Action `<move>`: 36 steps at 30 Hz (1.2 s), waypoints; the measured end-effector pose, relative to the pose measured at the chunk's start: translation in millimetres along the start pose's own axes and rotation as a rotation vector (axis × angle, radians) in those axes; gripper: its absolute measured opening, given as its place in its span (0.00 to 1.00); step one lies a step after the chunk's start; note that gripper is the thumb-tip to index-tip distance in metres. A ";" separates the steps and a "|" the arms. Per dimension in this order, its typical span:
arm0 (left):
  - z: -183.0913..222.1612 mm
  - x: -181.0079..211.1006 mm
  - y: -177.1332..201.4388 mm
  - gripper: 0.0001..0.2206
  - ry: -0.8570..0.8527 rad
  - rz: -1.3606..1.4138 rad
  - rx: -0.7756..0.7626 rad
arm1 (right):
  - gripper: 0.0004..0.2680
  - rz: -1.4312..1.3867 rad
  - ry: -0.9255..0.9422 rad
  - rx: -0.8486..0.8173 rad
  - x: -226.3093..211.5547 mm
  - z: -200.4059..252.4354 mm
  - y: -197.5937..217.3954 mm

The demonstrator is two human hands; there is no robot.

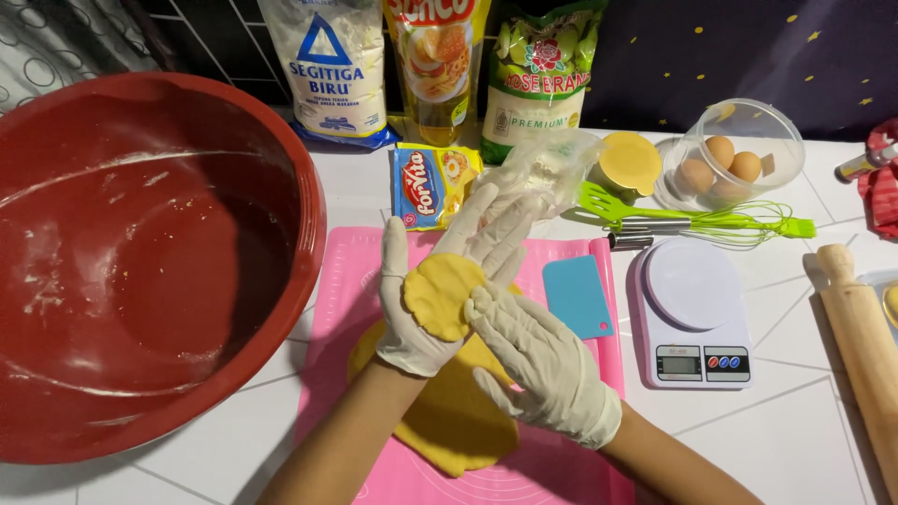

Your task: Tearing off pieces of dough, weighing them on a digital scale for consistency, and shaping them into small rounds by hand.

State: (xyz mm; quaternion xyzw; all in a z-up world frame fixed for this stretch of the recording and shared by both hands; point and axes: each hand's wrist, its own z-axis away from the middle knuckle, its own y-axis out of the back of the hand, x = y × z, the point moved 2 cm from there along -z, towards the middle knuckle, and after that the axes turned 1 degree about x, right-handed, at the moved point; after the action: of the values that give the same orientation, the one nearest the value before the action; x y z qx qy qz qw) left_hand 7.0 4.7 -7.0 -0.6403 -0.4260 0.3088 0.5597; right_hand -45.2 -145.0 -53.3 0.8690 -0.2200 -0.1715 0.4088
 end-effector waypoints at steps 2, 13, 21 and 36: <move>-0.9 -0.3 15.1 0.42 0.012 -0.001 0.026 | 0.22 -0.049 -0.019 -0.010 5.5 -1.4 5.4; -0.9 -17.2 47.6 0.39 0.095 0.048 0.061 | 0.22 -0.023 -0.095 0.001 4.1 -1.9 11.2; 2.8 -23.6 68.7 0.37 0.053 0.015 0.032 | 0.19 -0.115 -0.088 0.014 -8.9 -3.9 4.5; 2.8 -36.5 38.0 0.39 0.267 -0.049 0.034 | 0.20 0.043 -0.024 -0.003 -0.5 -12.7 9.6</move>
State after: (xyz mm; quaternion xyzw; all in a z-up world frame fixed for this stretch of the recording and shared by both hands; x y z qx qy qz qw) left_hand -4.2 -27.0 -47.7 -0.6555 -0.3580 0.2142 0.6295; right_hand -41.9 -142.1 -38.0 0.8613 -0.2431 -0.1735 0.4111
